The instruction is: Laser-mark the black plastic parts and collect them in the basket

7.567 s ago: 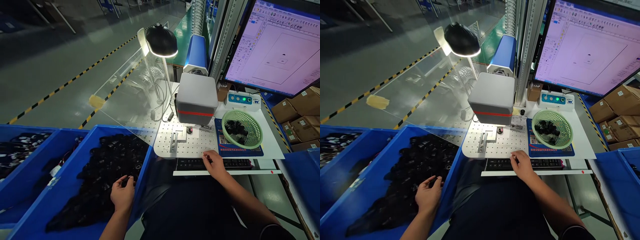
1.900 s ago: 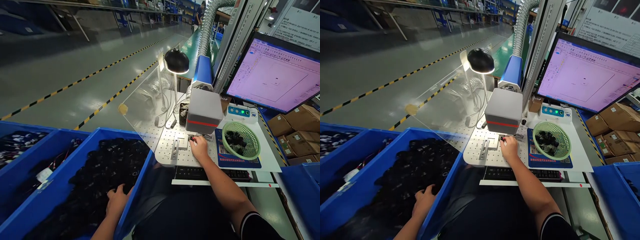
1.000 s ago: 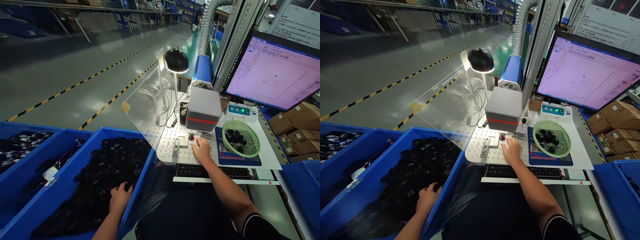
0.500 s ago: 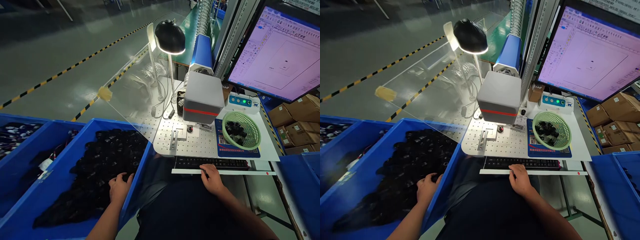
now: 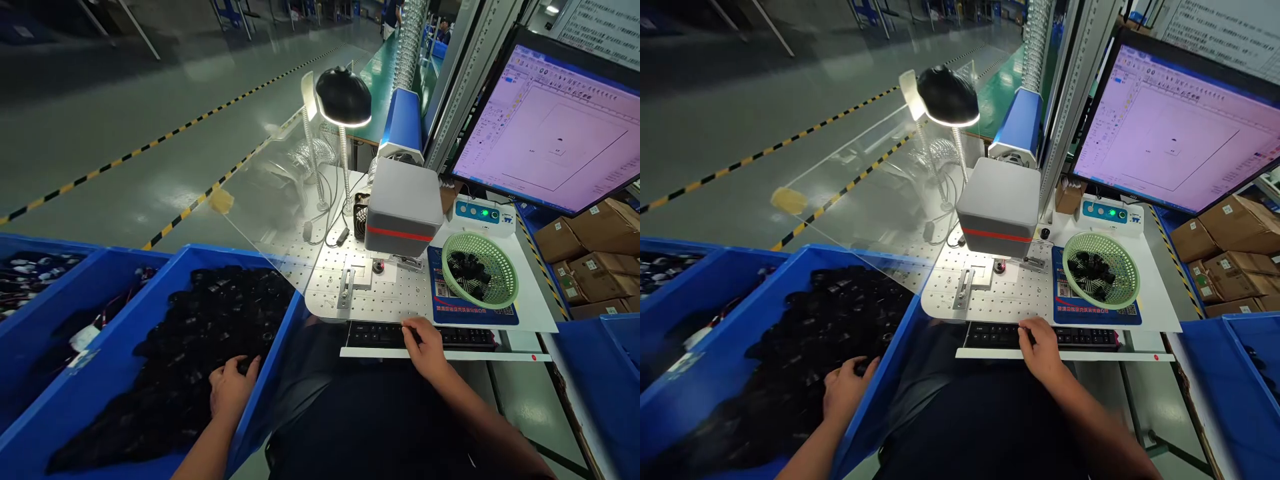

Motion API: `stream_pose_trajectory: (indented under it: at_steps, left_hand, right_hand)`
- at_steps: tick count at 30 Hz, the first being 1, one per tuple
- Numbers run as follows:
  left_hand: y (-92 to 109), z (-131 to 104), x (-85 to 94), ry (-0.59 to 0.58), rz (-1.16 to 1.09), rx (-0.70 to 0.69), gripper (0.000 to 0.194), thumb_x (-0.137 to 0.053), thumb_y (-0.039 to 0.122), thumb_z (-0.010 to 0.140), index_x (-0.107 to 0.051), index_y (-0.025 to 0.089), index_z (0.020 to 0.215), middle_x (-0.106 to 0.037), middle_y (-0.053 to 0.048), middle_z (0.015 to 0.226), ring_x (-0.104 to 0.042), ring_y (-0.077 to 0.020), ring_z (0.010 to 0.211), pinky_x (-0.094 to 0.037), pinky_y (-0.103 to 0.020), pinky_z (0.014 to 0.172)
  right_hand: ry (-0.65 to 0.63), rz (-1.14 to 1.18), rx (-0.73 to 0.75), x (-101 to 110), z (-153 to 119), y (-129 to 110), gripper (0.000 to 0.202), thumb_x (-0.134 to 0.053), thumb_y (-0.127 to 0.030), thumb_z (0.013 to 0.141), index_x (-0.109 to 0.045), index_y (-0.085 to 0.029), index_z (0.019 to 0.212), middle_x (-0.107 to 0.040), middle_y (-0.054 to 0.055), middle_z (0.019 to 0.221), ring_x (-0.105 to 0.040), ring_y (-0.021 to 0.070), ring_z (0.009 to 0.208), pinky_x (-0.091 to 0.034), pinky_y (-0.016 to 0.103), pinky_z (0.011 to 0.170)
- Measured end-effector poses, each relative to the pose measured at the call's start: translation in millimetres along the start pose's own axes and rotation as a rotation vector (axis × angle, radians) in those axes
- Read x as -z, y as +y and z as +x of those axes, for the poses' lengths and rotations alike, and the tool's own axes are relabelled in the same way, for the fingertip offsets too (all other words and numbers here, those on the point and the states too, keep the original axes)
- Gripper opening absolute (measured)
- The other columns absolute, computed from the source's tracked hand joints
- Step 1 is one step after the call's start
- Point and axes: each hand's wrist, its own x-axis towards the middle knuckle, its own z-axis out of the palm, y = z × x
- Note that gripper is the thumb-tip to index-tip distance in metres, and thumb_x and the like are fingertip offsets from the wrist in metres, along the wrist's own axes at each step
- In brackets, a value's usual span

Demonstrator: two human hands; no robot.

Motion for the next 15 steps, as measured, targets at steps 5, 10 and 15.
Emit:
stream_pose_trajectory:
  at_steps: [5,10,15]
  left_hand:
    - [-10.1,12.4,1.2,0.077,-0.014,-0.013,0.071,-0.032,0.066,0.087,-0.058,0.011,0.123,-0.056,-0.025,0.122,-0.044,-0.0393,0.134,-0.041,-0.049,0.106]
    - [-10.6,17.0,4.5,0.078,-0.052,0.019,0.062,-0.034,0.064,0.086,-0.06,0.014,0.113,-0.058,-0.024,0.119,-0.05,-0.0401,0.128,-0.045,-0.05,0.102]
    - [-7.9,15.0,3.8,0.07,-0.057,0.02,0.047,-0.048,0.057,0.083,-0.06,0.019,0.106,-0.06,-0.018,0.115,-0.057,-0.0389,0.118,-0.05,-0.047,0.094]
  right_hand:
    - [0.096,-0.002,-0.04,-11.7,54.2,22.0,0.02,-0.055,-0.029,0.092,-0.071,-0.02,0.102,-0.071,0.006,0.087,-0.065,0.0179,0.074,-0.055,0.032,0.069]
    - [0.107,-0.114,-0.131,-27.6,80.6,44.4,0.022,-0.054,-0.031,0.09,-0.072,-0.02,0.094,-0.067,0.002,0.076,-0.059,0.0163,0.065,-0.048,0.029,0.065]
    - [0.116,-0.176,-0.046,-29.4,75.6,46.5,0.025,-0.05,-0.03,0.093,-0.072,-0.019,0.095,-0.069,0.004,0.079,-0.061,0.0173,0.07,-0.048,0.03,0.069]
